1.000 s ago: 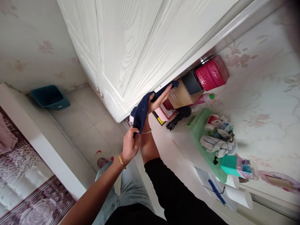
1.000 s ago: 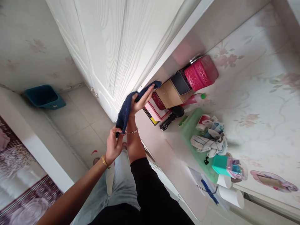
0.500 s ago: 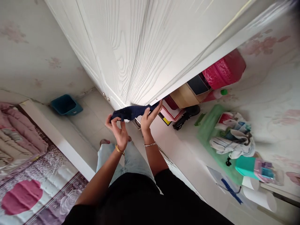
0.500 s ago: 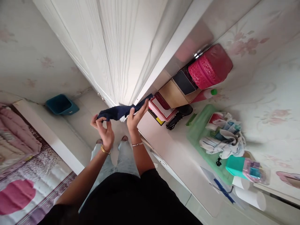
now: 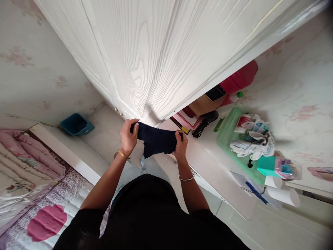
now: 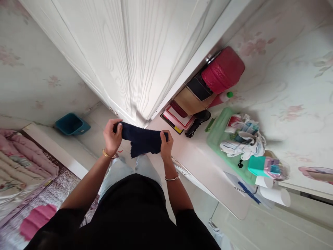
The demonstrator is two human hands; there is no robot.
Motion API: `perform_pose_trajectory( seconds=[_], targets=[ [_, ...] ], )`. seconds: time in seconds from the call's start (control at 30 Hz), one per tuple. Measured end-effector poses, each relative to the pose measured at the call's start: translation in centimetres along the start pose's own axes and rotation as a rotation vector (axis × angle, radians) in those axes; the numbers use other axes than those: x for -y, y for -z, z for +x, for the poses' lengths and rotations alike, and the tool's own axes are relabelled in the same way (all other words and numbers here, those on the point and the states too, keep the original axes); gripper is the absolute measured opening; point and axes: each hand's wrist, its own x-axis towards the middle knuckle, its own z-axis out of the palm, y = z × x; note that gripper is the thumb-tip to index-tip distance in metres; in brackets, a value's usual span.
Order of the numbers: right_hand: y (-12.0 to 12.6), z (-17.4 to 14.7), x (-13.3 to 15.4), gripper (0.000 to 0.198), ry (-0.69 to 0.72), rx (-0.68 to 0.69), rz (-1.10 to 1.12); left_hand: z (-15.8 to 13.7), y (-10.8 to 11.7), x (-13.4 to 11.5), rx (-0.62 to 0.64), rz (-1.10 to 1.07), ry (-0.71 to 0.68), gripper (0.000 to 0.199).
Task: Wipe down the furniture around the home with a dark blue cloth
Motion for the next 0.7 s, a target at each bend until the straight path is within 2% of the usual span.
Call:
perform_pose_trajectory(
  seconds=[0.1, 0.17, 0.2, 0.27, 0.4, 0.5, 0.6, 0.63, 0.7],
  targets=[
    [2.2, 1.1, 1.0, 0.034, -0.157, 0.12, 0.099, -0.1, 1.2, 0.2, 0.342, 0.013, 0.027, 0.022],
    [3.4, 2.1, 1.6, 0.034, -0.187, 0.187, 0.131, -0.1, 1.6, 0.4, 0.535, -0.042, 0.034, 0.024],
    [4.0, 2.5, 1.9, 0.035, -0.181, 0.219, 0.132, -0.2, 1.6, 0.5, 0.595, -0.084, 0.035, 0.025],
    [5.2, 3.4, 2.3, 0.036, -0.172, 0.288, 0.109, -0.1, 1.6, 0.5, 0.629, -0.169, 0.039, 0.026],
    [7.5, 4.7, 2.3, 0.037, -0.222, 0.397, 0.073, 0.2, 1.7, -0.8, 0.578, -0.321, 0.028, 0.024],
    [8.9, 5.4, 1.7, 0.03, -0.194, 0.382, 0.153, 0.2, 0.9, -2.6, 0.512, -0.383, -0.078, 0.025],
    [9.6, 5.5, 0.9, 0.023, -0.153, 0.365, 0.234, -0.4, -2.0, -4.0, 0.34, -0.502, -0.18, 0.019],
    [9.6, 5.4, 0.6, 0.021, -0.154, 0.37, 0.248, -0.7, -3.4, -4.5, 0.265, -0.577, -0.156, 0.016],
    [9.5, 5.2, 0.1, 0.019, -0.171, 0.38, 0.264, -1.3, -6.7, -5.5, 0.095, -0.769, 0.011, 0.019]
  ],
)
